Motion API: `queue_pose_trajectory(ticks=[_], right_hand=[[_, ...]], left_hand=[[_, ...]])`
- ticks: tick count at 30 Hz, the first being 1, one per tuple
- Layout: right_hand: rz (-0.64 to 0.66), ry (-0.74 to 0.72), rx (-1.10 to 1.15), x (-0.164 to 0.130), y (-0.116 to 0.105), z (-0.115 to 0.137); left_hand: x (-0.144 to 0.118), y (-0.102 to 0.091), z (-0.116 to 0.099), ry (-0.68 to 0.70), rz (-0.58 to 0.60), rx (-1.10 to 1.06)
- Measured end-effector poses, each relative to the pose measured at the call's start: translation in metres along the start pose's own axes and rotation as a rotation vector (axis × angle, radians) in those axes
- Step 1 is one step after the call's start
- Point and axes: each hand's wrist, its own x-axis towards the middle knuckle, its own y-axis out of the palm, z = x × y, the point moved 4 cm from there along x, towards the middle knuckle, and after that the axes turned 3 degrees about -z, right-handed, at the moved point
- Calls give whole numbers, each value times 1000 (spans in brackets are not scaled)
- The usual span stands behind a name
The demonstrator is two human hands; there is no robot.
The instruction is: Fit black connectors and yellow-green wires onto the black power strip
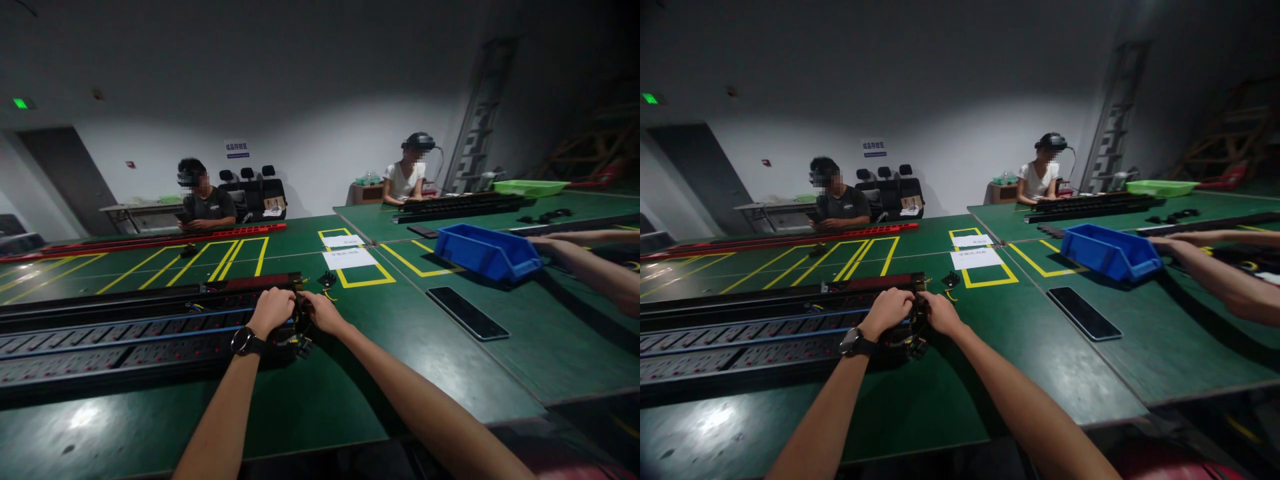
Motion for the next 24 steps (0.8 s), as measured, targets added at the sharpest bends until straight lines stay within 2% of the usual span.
queue_pose_trajectory(ticks=[8,24], right_hand=[[30,14,-10,1,-2,5],[16,-3,20,-1,9,-8]], left_hand=[[-6,-4,1,-22,-66,9],[-7,4,5,-2,-53,-18]])
